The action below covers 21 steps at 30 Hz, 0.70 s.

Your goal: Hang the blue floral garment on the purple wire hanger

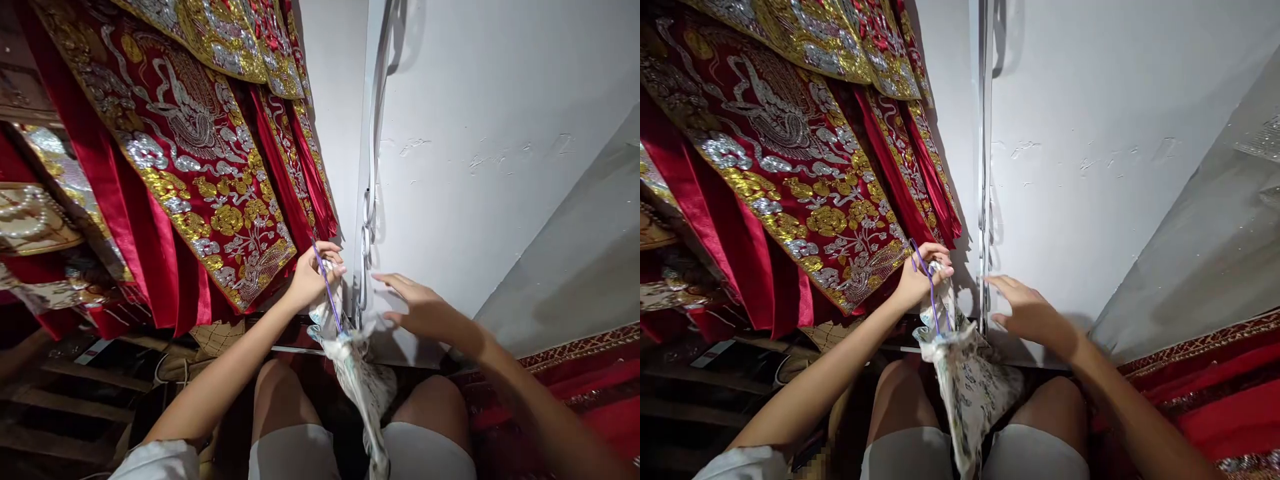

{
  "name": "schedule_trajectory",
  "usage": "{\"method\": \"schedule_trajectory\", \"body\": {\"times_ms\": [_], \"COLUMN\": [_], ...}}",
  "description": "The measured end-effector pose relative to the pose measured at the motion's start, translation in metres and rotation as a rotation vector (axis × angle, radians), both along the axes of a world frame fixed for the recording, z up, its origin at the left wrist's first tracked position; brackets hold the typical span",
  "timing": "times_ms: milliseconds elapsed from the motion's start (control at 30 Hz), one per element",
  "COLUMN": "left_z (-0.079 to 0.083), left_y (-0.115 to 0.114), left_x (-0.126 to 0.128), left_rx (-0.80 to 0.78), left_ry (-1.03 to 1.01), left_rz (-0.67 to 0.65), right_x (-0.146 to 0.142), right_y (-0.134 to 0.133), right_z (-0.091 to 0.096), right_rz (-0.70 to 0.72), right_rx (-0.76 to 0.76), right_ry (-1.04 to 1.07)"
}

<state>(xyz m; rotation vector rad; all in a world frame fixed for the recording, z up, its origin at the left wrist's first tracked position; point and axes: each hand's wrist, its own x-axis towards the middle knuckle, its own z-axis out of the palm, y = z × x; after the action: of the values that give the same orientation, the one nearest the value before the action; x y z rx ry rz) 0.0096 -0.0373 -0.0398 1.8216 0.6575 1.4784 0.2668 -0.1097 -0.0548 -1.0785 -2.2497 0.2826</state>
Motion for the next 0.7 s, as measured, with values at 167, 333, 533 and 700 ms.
{"method": "schedule_trajectory", "body": {"times_ms": [167, 333, 533, 700], "left_z": [-0.001, -0.008, -0.007, 0.005], "left_y": [-0.035, -0.056, -0.068, -0.066], "left_x": [0.029, 0.037, 0.035, 0.027], "left_rx": [-0.031, -0.177, -0.265, -0.245], "left_ry": [-0.072, -0.203, -0.359, -0.291], "left_rz": [-0.152, -0.222, -0.242, -0.349], "right_x": [-0.048, -0.066, -0.062, -0.052], "right_y": [0.034, 0.039, 0.033, 0.028], "right_z": [-0.065, -0.086, -0.080, -0.066], "right_rz": [-0.161, -0.203, -0.152, -0.166], "right_rx": [0.304, 0.449, 0.484, 0.546], "right_ry": [-0.073, 0.018, 0.003, 0.077]}}
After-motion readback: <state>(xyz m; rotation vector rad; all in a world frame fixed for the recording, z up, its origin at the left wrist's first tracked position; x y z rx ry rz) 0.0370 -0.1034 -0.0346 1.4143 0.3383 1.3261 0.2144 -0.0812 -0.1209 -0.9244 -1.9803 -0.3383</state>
